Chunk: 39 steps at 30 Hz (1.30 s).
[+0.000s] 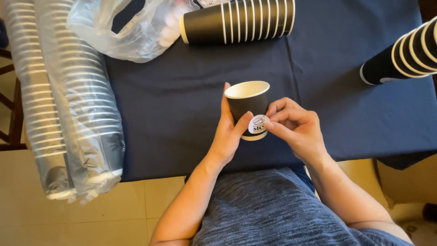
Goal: Applying circular stickers to the side of paper coffee cups at a packaging station.
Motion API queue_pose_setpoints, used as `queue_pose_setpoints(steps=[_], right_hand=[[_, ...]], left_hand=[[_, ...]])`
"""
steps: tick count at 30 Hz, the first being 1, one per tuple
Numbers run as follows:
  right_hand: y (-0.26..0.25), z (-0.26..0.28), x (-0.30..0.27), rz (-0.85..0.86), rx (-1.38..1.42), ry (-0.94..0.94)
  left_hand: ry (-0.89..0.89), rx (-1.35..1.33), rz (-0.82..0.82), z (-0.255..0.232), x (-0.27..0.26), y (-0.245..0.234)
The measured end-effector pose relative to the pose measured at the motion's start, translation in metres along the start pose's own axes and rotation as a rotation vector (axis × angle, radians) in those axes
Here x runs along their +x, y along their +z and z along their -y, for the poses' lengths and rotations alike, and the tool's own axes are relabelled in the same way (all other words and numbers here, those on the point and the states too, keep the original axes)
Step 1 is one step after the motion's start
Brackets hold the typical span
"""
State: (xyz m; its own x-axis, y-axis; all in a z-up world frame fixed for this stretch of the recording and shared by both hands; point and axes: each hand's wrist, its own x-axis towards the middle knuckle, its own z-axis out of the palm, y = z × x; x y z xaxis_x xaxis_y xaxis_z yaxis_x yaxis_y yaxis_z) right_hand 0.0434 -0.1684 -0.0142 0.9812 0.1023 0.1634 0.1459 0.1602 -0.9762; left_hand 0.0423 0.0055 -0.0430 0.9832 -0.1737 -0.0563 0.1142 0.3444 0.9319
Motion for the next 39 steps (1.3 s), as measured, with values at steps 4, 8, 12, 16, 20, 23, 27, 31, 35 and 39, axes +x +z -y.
queue_pose_setpoints(steps=[4, 8, 12, 16, 20, 23, 27, 31, 35, 39], right_hand=[[-0.004, -0.001, 0.001, 0.007, -0.049, 0.007], [-0.006, -0.001, 0.001, 0.009, -0.093, 0.043], [-0.006, -0.005, 0.001, -0.008, -0.132, 0.046], [-0.006, -0.003, 0.002, -0.006, -0.136, 0.052], [-0.004, -0.004, 0.002, -0.018, -0.144, 0.068], [-0.005, -0.003, 0.001, -0.027, -0.15, 0.078], [-0.003, -0.005, 0.001, -0.045, -0.158, 0.09], [-0.003, -0.003, 0.002, -0.056, -0.156, 0.107], [-0.002, -0.001, 0.002, -0.059, -0.169, 0.099], [-0.001, 0.001, 0.002, -0.074, -0.177, 0.109]], left_hand=[[0.002, 0.027, 0.033, -0.009, -0.001, -0.001], [-0.008, -0.056, 0.058, -0.012, -0.004, 0.004], [-0.028, -0.105, 0.079, -0.013, -0.005, 0.007], [-0.03, -0.116, 0.083, -0.013, -0.004, 0.008], [-0.027, -0.114, 0.086, -0.014, -0.005, 0.007], [-0.023, -0.115, 0.092, -0.011, -0.006, 0.009], [-0.011, -0.11, 0.09, -0.009, -0.005, 0.006], [-0.013, -0.112, 0.096, -0.01, -0.004, 0.006], [-0.035, -0.093, 0.086, -0.008, -0.003, 0.003], [-0.05, -0.071, 0.088, -0.008, -0.002, 0.001]])
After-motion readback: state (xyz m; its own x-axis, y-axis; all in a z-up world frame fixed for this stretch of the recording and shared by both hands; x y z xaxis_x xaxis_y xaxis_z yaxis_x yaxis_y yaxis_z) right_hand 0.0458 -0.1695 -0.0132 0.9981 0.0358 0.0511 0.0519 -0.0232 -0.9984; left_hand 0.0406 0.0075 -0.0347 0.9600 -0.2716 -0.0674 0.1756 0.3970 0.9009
